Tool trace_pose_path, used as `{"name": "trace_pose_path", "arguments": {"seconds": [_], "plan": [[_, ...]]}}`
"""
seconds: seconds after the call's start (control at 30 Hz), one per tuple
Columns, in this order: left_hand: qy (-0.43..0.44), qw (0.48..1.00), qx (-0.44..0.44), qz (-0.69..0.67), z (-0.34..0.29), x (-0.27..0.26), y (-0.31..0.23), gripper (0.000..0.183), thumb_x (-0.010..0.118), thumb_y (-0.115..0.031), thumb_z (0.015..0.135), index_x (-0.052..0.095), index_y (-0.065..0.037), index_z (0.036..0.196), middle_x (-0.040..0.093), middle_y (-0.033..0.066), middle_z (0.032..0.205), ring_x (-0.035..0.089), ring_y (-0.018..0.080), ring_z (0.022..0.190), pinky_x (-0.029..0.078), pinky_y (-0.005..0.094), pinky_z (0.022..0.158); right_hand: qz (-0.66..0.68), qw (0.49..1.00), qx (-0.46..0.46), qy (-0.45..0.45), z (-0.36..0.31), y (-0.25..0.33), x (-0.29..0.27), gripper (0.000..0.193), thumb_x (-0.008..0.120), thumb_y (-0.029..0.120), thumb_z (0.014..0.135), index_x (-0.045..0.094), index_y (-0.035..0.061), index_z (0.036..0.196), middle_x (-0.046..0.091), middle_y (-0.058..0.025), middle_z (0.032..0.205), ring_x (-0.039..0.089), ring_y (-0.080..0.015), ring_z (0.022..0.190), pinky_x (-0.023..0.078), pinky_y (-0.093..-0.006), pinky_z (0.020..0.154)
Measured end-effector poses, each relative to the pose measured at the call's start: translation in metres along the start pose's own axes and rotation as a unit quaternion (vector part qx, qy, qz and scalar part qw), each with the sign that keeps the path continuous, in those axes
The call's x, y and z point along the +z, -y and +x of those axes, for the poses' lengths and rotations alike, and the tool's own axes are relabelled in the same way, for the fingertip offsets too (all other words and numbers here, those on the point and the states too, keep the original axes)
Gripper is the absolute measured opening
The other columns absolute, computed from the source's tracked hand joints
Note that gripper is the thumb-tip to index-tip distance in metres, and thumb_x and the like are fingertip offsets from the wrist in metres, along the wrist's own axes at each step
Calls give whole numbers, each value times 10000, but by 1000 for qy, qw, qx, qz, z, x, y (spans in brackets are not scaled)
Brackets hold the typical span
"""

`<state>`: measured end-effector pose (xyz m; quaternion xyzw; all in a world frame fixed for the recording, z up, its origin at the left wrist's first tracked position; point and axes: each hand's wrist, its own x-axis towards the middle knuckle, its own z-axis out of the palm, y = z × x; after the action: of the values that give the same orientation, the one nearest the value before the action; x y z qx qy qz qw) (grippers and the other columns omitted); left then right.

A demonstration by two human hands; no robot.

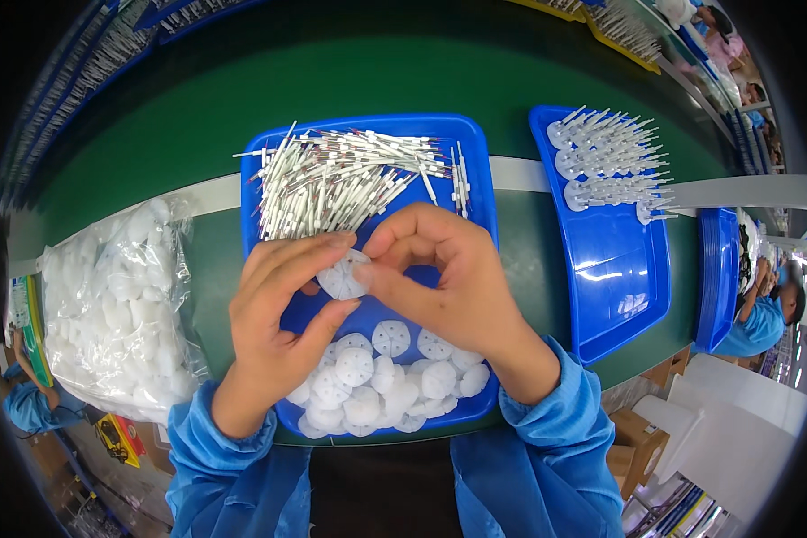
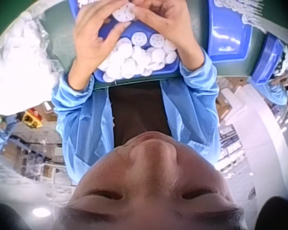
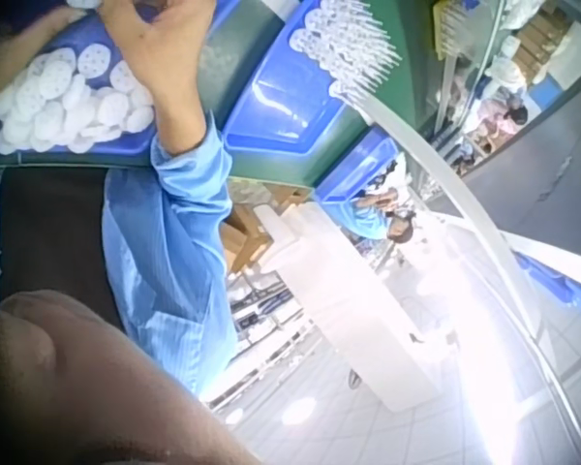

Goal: The person inserts thin metal rods into white cotton pads held in their left hand. They repeatedly pick up a rod from a blue tray, insert it into the cotton, and place the finished item into a second blue tray.

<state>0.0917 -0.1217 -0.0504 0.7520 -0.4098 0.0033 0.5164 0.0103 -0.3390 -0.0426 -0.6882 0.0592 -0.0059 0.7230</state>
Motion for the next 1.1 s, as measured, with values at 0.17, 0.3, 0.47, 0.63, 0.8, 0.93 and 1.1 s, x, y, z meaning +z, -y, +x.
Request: {"name": "trace_pose_path", "arguments": {"seconds": [0.17, 0.3, 0.47, 0.63, 0.8, 0.93, 1.1], "plan": [[11, 999, 11, -39, -1, -2, 2, 455, 874, -25, 834, 806, -31, 1284, 744, 161, 1347, 709, 269, 1125, 586, 326, 838, -73, 995, -52, -39, -16, 4, 1, 287, 817, -34, 932, 724, 16, 1198, 797, -36, 946, 759, -116, 905, 593, -288, 840], [-2, 989, -32, -146, -4, -5, 5, 287, 780, -141, 995, 827, 3, 1239, 707, 180, 1339, 721, 240, 1032, 573, 337, 865, -448, 875, -140, -118, -8, 10, -29, 287, 846, 21, 847, 777, 77, 1120, 795, -73, 907, 768, -220, 804, 590, -335, 759], [-6, 970, -130, -204, -6, -7, 3, 290, 787, -2, 967, 824, -4, 1255, 728, 121, 1193, 713, 174, 923, 573, 298, 811, -664, 698, -227, -141, 25, 4, -26, 277, 836, 48, 816, 775, 91, 1082, 768, -58, 905, 735, -257, 776, 569, -372, 674], [-39, 963, -153, -219, -6, 2, 4, 362, 717, 21, 1024, 769, -28, 1379, 721, 111, 1154, 697, 152, 977, 567, 264, 778, -533, 804, -160, -210, 15, -1, -23, 292, 798, -25, 812, 785, 80, 1085, 730, -53, 910, 718, -208, 816, 576, -333, 717], [-52, 955, -184, -226, -2, 5, -3, 378, 718, 45, 997, 774, -31, 1363, 724, 108, 1176, 710, 149, 998, 584, 260, 781, -258, 947, -170, -84, -6, 14, -13, 295, 789, -94, 819, 806, 50, 1075, 706, -61, 973, 702, -147, 813, 570, -281, 714], [-51, 964, -141, -222, -8, 6, 8, 365, 731, 46, 985, 782, -30, 1338, 748, 110, 1211, 731, 153, 986, 592, 256, 772, -285, 946, -141, -64, -10, 13, 4, 242, 858, -26, 857, 812, 47, 1083, 774, -77, 982, 754, -133, 774, 578, -270, 608], [-56, 961, -140, -231, -7, 8, 9, 341, 714, 30, 1004, 785, -30, 1332, 790, 130, 1244, 739, 154, 987, 584, 254, 762, -286, 947, -120, -88, -16, 10, 7, 194, 864, 29, 894, 828, 53, 1084, 776, -65, 827, 724, -120, 650, 554, -274, 567]]}}
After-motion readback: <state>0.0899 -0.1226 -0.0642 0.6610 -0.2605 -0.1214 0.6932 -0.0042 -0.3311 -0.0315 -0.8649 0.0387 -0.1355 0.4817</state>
